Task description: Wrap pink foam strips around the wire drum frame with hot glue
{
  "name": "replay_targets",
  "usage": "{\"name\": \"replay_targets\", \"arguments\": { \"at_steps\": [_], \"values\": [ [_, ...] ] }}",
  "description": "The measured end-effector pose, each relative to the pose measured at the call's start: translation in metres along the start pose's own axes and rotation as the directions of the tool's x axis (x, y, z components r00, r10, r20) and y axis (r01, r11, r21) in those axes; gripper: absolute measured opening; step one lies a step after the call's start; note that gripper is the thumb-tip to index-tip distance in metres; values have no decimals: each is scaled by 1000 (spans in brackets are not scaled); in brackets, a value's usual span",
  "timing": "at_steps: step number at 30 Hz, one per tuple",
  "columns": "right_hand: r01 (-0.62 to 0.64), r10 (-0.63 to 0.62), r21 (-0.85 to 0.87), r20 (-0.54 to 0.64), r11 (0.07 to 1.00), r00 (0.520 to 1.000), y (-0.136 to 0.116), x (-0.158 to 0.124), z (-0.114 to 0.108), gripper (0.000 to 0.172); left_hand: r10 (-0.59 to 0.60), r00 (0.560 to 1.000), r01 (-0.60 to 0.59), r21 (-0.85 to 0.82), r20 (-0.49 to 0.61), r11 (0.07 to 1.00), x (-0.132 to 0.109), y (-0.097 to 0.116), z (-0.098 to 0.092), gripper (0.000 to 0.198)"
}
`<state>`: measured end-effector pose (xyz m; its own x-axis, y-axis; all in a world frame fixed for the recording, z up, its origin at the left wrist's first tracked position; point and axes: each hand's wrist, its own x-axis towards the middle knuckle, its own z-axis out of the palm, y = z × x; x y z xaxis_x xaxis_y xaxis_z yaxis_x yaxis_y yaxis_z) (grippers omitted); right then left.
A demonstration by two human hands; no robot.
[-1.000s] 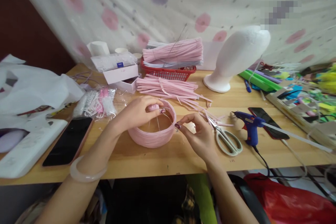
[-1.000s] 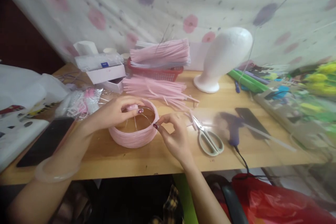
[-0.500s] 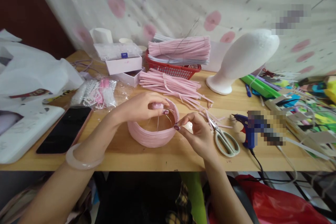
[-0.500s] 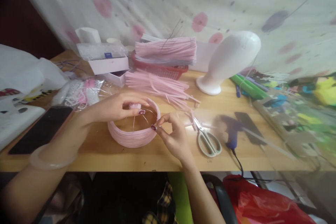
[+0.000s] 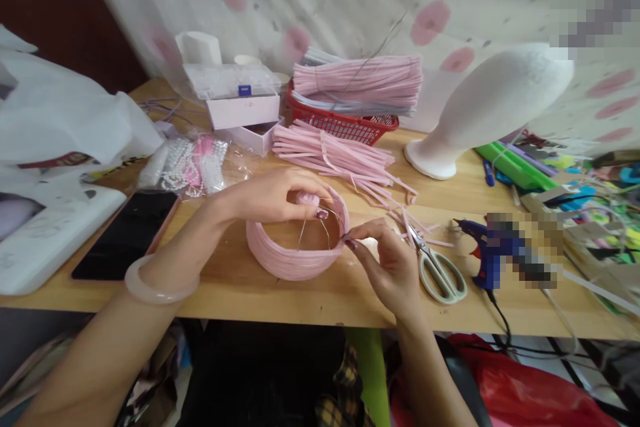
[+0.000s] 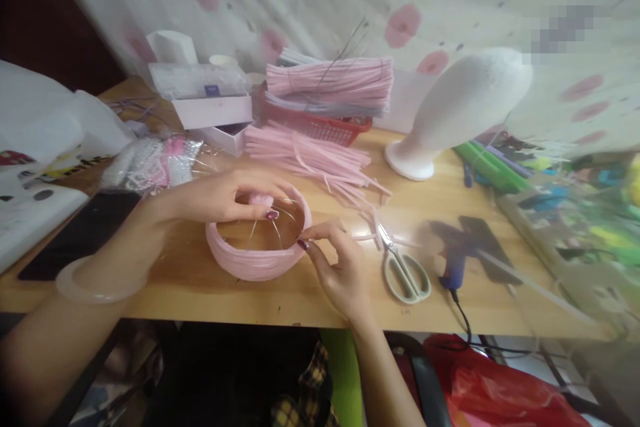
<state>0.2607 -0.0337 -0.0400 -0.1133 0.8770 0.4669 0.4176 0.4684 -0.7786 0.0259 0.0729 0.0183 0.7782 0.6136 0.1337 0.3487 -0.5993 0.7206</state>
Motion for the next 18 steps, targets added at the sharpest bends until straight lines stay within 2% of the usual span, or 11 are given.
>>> {"name": "replay_targets", "arguments": {
  "at_steps": [2,8,18],
  "values": [
    [37,-38,-41,-30,998,999,-1,-2,-2,11,-8,1000,8,1,0,1000,0,0,0,28],
    [159,-146,-194,78,968,986,-4,2,-3,11,17,1000,-17,18,18,1000,1,1,-1,31],
    [274,-256,-182,114,944,960,-3,3,-4,14,53,998,-53,-21,35,998,2,-2,-1,29]
  ]
}}
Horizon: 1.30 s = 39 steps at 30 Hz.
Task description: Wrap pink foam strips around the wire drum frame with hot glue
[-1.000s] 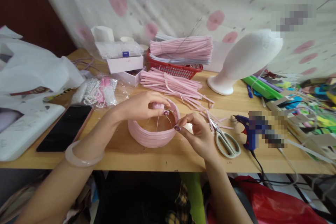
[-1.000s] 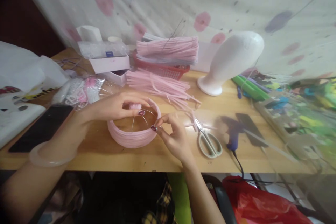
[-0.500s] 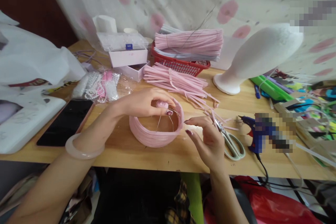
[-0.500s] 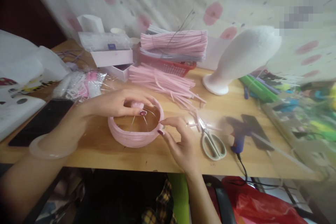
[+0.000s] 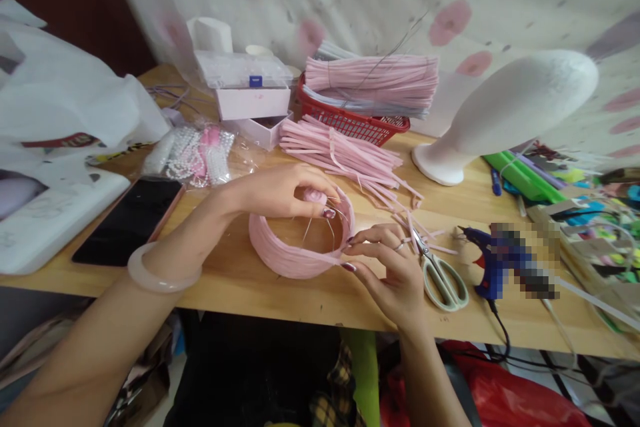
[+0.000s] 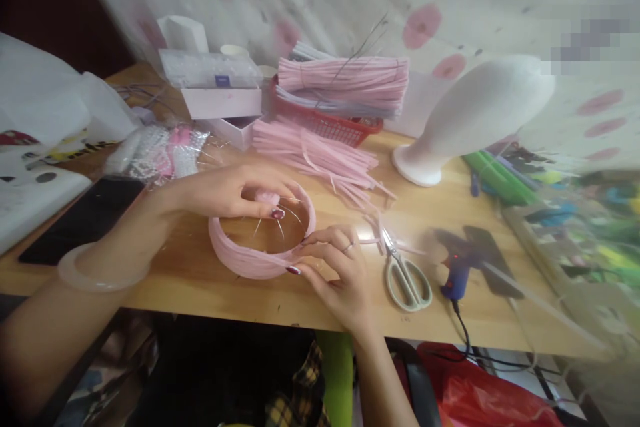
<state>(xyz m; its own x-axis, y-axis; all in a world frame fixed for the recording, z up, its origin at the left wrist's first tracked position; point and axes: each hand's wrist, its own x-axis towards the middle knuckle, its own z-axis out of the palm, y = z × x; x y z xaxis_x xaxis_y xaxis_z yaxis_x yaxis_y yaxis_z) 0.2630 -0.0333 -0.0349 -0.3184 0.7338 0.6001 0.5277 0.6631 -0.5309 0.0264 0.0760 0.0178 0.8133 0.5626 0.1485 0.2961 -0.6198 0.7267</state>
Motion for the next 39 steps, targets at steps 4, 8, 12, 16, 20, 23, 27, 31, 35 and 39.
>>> {"name": "replay_targets", "arguments": {
  "at_steps": [4,8,12,16,20,23,27,31,35,39],
  "values": [
    [9,-9,-18,3,1000,1000,-2,-1,0,12,19,1000,-19,-11,-15,1000,0,0,0,29],
    [20,-20,-76,1,997,1000,-5,-1,-1,10,-14,1000,14,-1,-8,1000,-1,2,0,31],
    [23,-27,-120,-33,993,999,-8,-3,-1,1,-14,1000,14,8,-9,1000,-1,0,0,29],
    [28,-34,-135,-40,991,999,-10,-6,2,8,-14,999,14,19,-30,1000,-1,-1,1,29],
    [-40,37,-65,-48,997,998,-11,-6,4,13,-22,999,22,4,-31,1000,-1,2,1,29],
    [-115,115,24,-18,993,993,-11,-3,5,13,-19,999,19,-3,-26,1000,0,3,0,30],
    [-142,141,70,21,987,990,-6,-1,5,13,9,999,-9,3,-35,1000,0,1,1,32],
    [-209,209,57,11,976,978,-1,-1,6,9,14,1000,-14,1,-27,1000,-1,-1,0,32],
    [-227,225,86,36,970,974,-1,2,5,6,22,999,-22,-6,47,1000,1,-2,-4,34],
    [-245,234,105,106,964,966,-4,6,4,6,93,987,-91,-26,129,996,6,-5,-9,35]
  ]
}}
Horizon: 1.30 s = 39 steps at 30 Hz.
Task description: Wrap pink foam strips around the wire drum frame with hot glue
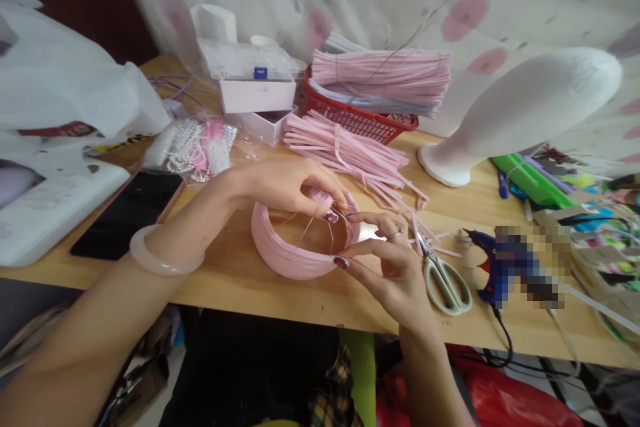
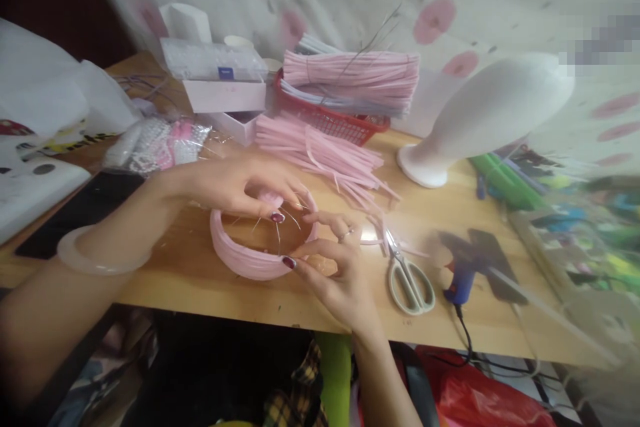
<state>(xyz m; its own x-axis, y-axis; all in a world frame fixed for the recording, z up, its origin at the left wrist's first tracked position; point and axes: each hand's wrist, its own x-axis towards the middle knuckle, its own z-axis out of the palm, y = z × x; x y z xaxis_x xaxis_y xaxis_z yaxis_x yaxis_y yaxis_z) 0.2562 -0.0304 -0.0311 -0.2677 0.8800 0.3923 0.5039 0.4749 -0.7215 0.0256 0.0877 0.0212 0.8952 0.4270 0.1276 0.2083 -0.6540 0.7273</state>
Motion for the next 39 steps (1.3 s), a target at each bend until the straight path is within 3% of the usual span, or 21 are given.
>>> {"name": "replay_targets", "arguments": {
  "at_steps": [4,10,12,14,15,17,18,19,21,24,28,30,34,39],
  "values": [
    [-11,8,39,77,999,997,-1,2,0,9,13,1000,-12,-11,29,1000,5,-5,-3,33],
    [41,-37,-48,79,998,996,-5,2,-1,8,13,1000,-12,23,-6,1000,6,-1,-6,36],
    [50,-46,-47,76,998,996,-6,1,0,7,8,996,-2,72,-87,997,1,5,-3,37],
    [29,-29,11,67,1000,997,-4,-1,3,7,-4,957,39,117,-289,992,-10,13,8,36],
    [9,-12,55,60,998,998,-3,-3,5,7,-5,901,68,129,-435,989,-18,17,16,33],
    [-35,27,148,52,988,998,-1,-6,9,9,-2,664,144,125,-748,982,-38,23,39,27],
    [-53,44,187,49,981,998,0,-7,11,10,-8,522,184,104,-853,978,-49,24,53,22],
    [-68,60,215,44,974,997,1,-9,12,11,-3,415,228,100,-910,969,-60,25,68,18],
    [-80,76,246,27,966,997,2,-14,15,11,24,315,305,125,-949,944,-78,25,97,14],
    [-68,72,250,-9,966,997,1,-21,18,13,-17,387,299,108,-922,948,-93,23,129,20],
    [-48,59,222,-44,974,997,-5,-30,19,12,-36,555,320,173,-831,931,-93,22,140,32],
    [-37,48,201,-50,979,998,-7,-33,17,12,-17,628,353,265,-778,897,-93,24,136,34],
    [-11,19,176,-43,984,999,-7,-35,10,13,-3,728,378,399,-686,835,-95,35,118,33],
    [3,3,181,-28,983,1000,-3,-32,4,18,-125,854,392,468,-504,792,-92,50,90,25]
  ]
}}
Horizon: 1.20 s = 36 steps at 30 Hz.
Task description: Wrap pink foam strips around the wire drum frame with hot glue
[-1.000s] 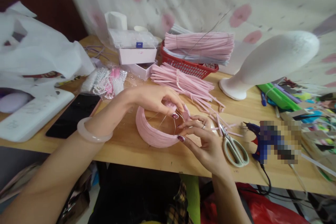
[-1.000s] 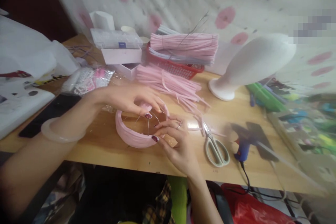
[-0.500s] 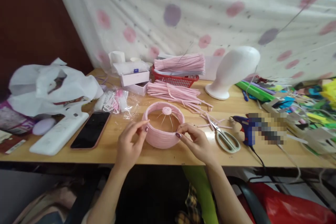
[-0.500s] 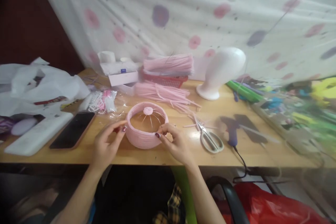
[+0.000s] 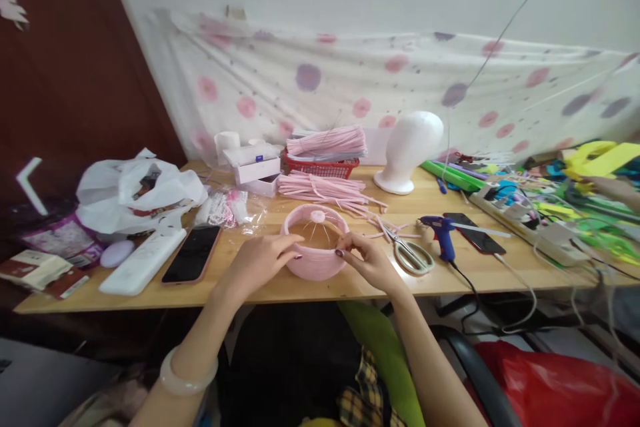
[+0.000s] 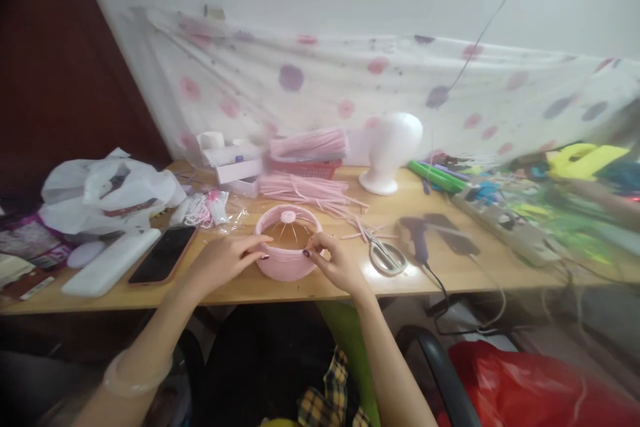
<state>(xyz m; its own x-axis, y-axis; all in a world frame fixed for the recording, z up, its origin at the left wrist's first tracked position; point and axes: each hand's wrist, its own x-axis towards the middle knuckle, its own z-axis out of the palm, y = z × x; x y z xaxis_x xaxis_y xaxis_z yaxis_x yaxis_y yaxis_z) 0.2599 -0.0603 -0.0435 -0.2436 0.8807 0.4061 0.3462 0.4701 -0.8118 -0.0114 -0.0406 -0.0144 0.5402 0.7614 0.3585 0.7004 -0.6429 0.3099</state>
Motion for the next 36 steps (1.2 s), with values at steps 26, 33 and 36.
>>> {"name": "replay_targets", "arguments": {
  "at_steps": [26,33,36],
  "values": [
    [-27,22,-55,-97,998,995,22,17,-19,25,1,966,6,-24,260,1000,82,4,-11,18],
    [-13,4,-69,-119,998,993,26,29,-19,25,69,975,-60,-50,210,997,87,-12,5,19],
    [-20,11,-75,-122,997,992,25,28,-19,20,103,979,-95,-53,175,994,84,-19,12,20]
  ]
}}
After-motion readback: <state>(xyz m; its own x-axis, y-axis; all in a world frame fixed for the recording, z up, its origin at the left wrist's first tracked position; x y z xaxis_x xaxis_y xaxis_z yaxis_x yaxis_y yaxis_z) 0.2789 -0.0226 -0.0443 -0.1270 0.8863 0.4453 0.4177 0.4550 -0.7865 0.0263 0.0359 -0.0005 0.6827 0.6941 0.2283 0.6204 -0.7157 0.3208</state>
